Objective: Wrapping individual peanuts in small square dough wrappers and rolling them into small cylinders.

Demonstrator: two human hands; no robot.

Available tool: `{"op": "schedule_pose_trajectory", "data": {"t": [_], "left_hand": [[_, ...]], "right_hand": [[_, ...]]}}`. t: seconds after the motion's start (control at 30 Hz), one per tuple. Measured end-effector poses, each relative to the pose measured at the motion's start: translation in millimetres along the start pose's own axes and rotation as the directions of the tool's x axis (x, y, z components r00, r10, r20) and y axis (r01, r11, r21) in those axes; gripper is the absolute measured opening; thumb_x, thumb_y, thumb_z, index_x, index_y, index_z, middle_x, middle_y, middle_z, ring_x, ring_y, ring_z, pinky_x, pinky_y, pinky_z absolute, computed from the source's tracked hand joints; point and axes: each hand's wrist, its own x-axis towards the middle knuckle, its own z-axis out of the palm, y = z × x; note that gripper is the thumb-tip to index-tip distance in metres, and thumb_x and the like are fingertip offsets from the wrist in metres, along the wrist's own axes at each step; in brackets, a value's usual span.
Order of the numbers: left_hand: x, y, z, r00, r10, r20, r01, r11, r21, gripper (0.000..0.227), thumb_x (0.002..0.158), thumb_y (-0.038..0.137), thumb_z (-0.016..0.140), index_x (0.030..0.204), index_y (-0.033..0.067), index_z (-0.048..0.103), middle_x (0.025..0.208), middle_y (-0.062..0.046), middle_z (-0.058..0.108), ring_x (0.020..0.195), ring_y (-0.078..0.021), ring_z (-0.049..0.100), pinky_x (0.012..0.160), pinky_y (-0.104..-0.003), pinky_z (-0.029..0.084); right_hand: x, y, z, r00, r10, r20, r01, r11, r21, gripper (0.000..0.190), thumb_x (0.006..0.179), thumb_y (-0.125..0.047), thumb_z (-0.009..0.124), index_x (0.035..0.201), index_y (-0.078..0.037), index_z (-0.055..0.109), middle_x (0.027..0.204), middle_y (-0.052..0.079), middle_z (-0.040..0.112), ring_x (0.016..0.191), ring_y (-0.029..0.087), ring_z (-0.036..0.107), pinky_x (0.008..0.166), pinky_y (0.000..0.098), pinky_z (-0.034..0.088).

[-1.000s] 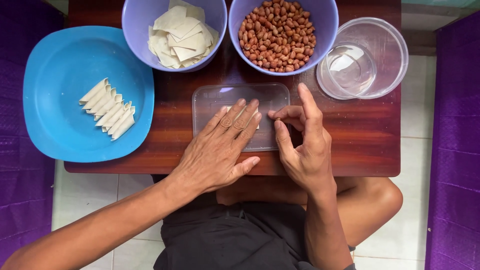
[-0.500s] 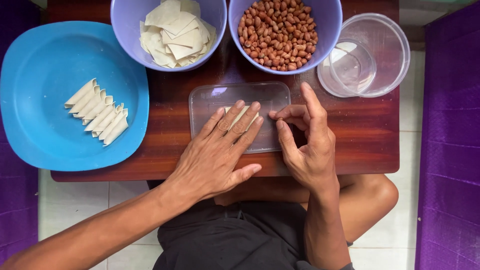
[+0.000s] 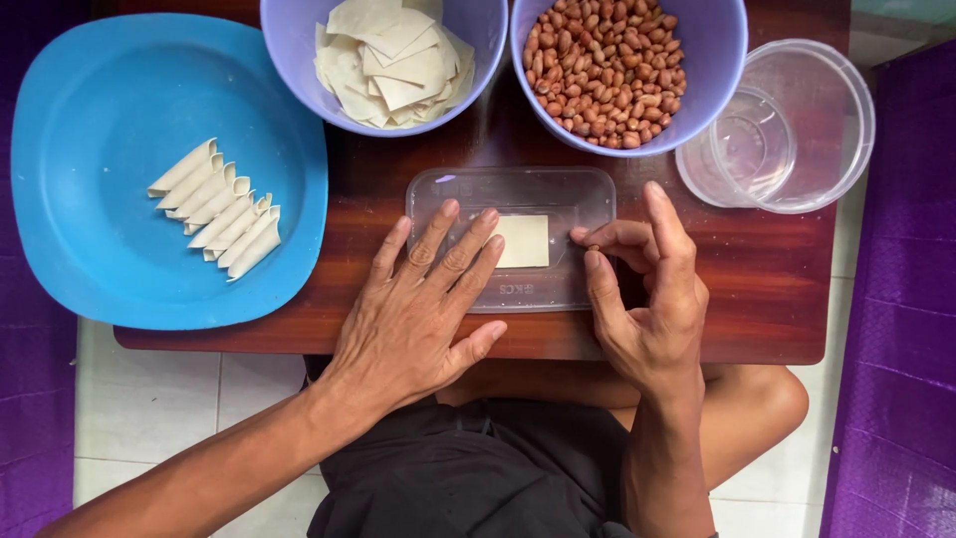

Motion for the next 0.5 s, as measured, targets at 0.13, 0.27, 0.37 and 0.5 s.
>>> {"op": "schedule_pose_trajectory", "data": {"t": [0.13,0.27,0.37,0.5], "left_hand": [[0,-2,-1,1.0,0.007,0.014,-0.007,1.0,-0.008,0.076,0.099,0.054,0.051,0.157,0.0051,0.041,0.169,-0.006,0.026,0.157,-0.0297,0.012,0.125,-0.056,0.009],[0,-1,-1,0.999,0.021,0.024,-0.021,1.0,-0.001,0.075,0.1,0.055,0.049,0.157,0.0059,0.043,0.169,-0.004,0.026,0.157,-0.031,0.011,0.124,-0.058,0.004],[8,6,-5,0.999,0.043,-0.011,-0.044,0.999,-0.018,0.074,0.099,0.053,0.056,0.155,0.0061,0.047,0.167,-0.007,0.032,0.156,-0.0309,0.016,0.121,-0.059,0.002],[17,11,1,0.997,0.063,-0.046,-0.065,0.997,-0.038,0.066,0.094,0.05,0.066,0.15,0.0162,0.054,0.163,-0.01,0.038,0.153,-0.0299,0.028,0.116,-0.063,0.01]], "right_hand": [[2,-3,1,1.0,0.012,-0.008,-0.012,1.0,-0.019,0.067,0.102,0.013,0.063,0.156,0.0,0.027,0.111,0.019,0.067,0.106,0.026,0.073,0.095,0.032,0.062],[1,-2,2,1.0,0.024,-0.016,-0.024,1.0,0.01,0.066,0.102,0.013,0.062,0.156,-0.001,0.027,0.11,0.018,0.066,0.106,0.025,0.073,0.095,0.0308,0.062],[1,0,1,0.999,0.031,-0.02,-0.031,0.999,0.028,0.067,0.102,0.013,0.062,0.157,-0.002,0.028,0.11,0.018,0.066,0.106,0.025,0.073,0.096,0.0308,0.062],[0,1,1,1.0,0.018,-0.015,-0.018,1.0,0.024,0.068,0.102,0.014,0.063,0.157,-0.003,0.027,0.11,0.018,0.066,0.106,0.025,0.073,0.095,0.0304,0.062]]}}
